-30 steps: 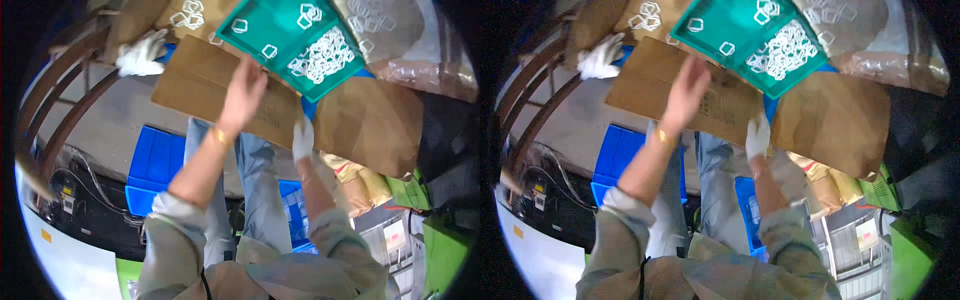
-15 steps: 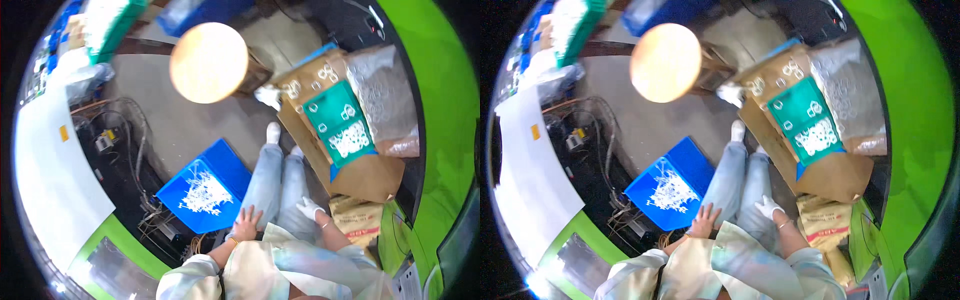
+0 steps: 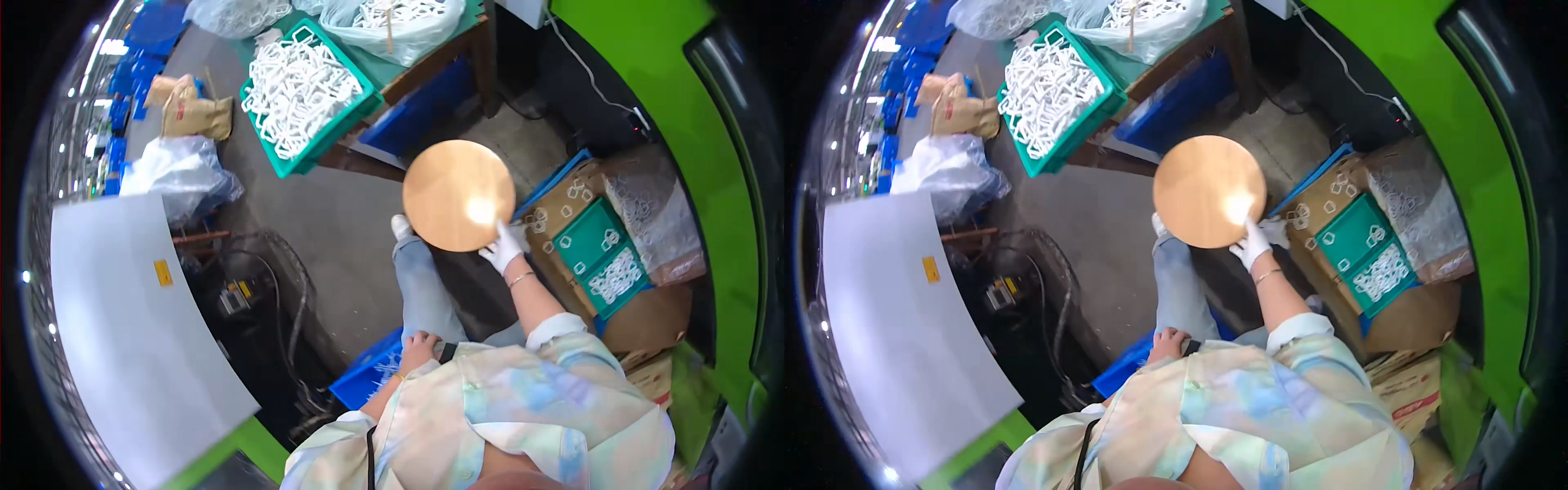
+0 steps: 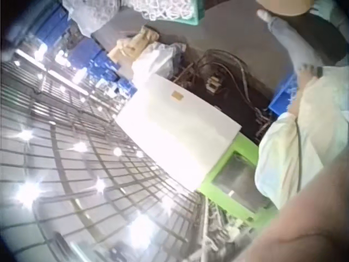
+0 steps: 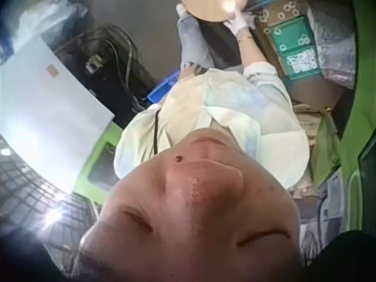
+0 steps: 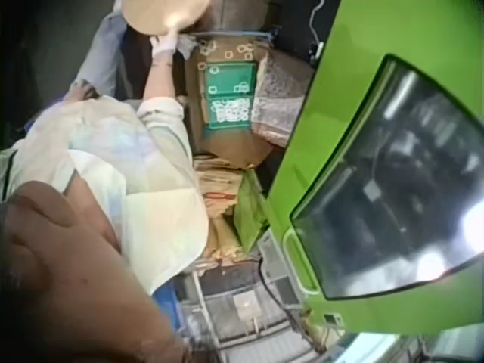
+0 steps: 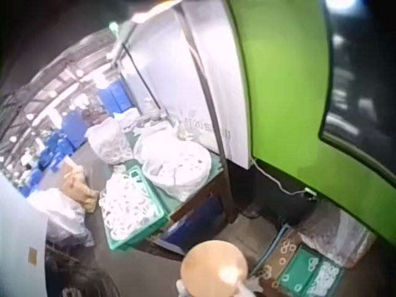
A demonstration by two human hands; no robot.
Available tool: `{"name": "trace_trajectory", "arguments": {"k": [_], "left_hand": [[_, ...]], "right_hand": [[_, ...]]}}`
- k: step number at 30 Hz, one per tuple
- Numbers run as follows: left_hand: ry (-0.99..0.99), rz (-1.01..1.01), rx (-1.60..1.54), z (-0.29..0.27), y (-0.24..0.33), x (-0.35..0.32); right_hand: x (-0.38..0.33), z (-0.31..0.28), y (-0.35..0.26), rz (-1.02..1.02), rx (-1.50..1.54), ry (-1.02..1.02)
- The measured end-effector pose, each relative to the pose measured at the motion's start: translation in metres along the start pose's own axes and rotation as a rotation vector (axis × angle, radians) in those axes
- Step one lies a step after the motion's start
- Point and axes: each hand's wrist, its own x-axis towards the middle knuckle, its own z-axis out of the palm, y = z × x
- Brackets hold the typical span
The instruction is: The person collects plastic buckles from a box into a green tray and carries them to a workstation. The person then holds batches of the plastic buckles by hand while an applicator stick is applied to them.
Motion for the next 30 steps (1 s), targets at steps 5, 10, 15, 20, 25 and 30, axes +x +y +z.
{"name": "trace_trajectory", "arguments": {"k": [5, 10, 15, 20, 25, 30], "left_hand": [[-0.148, 0.032, 0.239, -0.178, -0.08, 0.047], [-0.356, 0.081, 0.356, -0.242, -0.159, 0.091], [-0.383, 0.167, 0.534, -0.267, -0.207, 0.105], [-0.402, 0.113, 0.495, -0.287, -0.218, 0.098], [-0.395, 0.07, 0.372, -0.294, -0.223, 0.097], [-0.383, 0.04, 0.338, -0.294, -0.247, 0.109]], "right_hand": [[0.024, 0.036, 0.036, -0.217, 0.302, 0.217], [0.019, 0.029, 0.071, -0.27, 0.396, 0.38], [0.0, 0.026, 0.1, -0.318, 0.318, 0.471], [-0.012, 0.023, 0.112, -0.299, 0.301, 0.51], [-0.001, 0.007, 0.118, -0.275, 0.149, 0.62], [-0.007, -0.01, 0.128, -0.081, 0.186, 0.763]]}}
